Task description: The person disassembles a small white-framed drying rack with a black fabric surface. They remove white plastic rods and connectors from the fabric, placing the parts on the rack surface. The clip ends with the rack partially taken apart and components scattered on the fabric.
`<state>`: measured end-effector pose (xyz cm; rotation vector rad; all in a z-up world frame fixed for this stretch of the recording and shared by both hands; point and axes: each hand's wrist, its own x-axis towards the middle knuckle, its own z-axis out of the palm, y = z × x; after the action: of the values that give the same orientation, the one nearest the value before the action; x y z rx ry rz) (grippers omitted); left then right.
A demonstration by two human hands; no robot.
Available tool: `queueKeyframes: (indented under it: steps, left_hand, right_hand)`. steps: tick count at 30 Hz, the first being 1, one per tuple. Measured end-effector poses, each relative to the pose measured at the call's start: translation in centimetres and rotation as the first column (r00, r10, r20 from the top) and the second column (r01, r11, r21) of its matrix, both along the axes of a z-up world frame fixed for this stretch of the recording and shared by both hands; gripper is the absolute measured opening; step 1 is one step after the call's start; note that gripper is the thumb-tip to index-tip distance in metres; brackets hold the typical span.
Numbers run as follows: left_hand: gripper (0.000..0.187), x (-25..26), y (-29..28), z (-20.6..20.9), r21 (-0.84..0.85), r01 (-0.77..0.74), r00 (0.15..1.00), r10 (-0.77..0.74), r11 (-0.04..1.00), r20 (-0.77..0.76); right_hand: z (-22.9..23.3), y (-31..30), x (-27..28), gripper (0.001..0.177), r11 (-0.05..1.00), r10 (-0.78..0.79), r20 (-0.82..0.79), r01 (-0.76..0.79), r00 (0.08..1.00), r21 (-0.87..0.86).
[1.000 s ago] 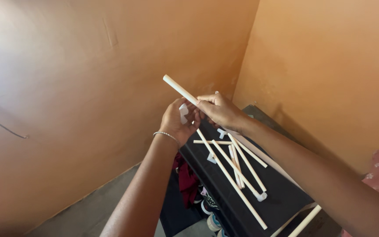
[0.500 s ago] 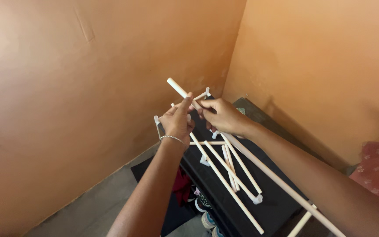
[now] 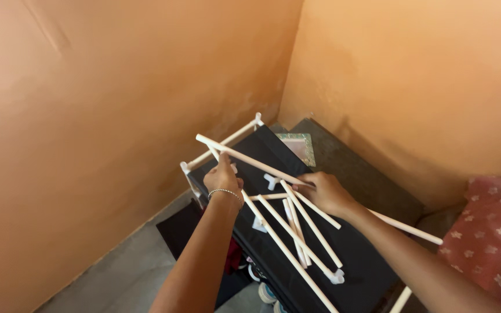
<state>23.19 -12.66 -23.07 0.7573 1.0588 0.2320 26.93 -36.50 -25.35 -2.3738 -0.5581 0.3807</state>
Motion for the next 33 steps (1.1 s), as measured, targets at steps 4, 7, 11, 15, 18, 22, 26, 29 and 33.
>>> queueKeyframes:
  steps: [4, 7, 11, 15, 18, 22, 26, 29, 33]
  left_hand:
    - [0.024, 1.0, -1.6, -3.9, -0.039, 0.101, 0.986, -0.106, 0.994, -0.133]
    - [0.025, 1.1, -2.9, -7.1, 0.004, 0.225, 0.971, -0.223, 0.974, -0.09]
    - [0.036, 1.0, -4.6, -10.3, 0.134, 0.354, 0.931, -0.336, 0.925, -0.14]
    - [0.048, 0.3, -5.4, -11.4, 0.389, 0.527, 0.845, -0.416, 0.756, -0.336]
    - [0.046, -0.2, -5.6, -11.2, 0.446, 0.589, 0.804, -0.439, 0.674, -0.401]
    - [0.041, -0.4, -5.9, -10.4, 0.525, 0.561, 0.827, -0.407, 0.64, -0.388]
    - [0.034, -1.1, -5.7, -9.6, 0.552, 0.56, 0.828, -0.39, 0.617, -0.404]
    - [0.029, -1.7, -5.5, -8.8, 0.504, 0.581, 0.809, -0.387, 0.64, -0.442]
    - [0.029, -3.2, -5.1, -7.5, 0.51, 0.571, 0.818, -0.393, 0.643, -0.421]
  right_hand:
    - [-3.8, 0.9, 0.8, 0.035, 1.0, 0.013, 0.142, -0.013, 0.99, -0.002]
    - [-5.9, 2.1, 0.6, 0.034, 0.988, 0.015, 0.086, -0.002, 0.996, -0.153]
    - [-7.4, 2.5, -0.4, 0.03, 0.988, -0.075, -0.103, 0.06, 0.992, -0.139]
    - [-7.4, 2.1, -1.4, 0.034, 0.988, -0.054, -0.162, 0.029, 0.985, -0.153]
    - [-6.5, 1.7, -1.7, 0.044, 0.988, 0.001, -0.15, -0.024, 0.989, -0.154]
    - [-4.7, 1.4, -1.9, 0.046, 0.965, 0.086, 0.027, -0.077, 0.996, -0.25]
    - [-3.9, 1.3, -2.7, 0.024, 0.897, 0.109, -0.148, -0.162, 0.983, -0.411]
    - [-4.6, 0.6, -4.1, 0.028, 0.829, 0.167, -0.241, -0.269, 0.956, -0.491]
    - [-6.4, -0.4, -5.6, 0.029, 0.808, 0.192, -0.227, -0.285, 0.955, -0.516]
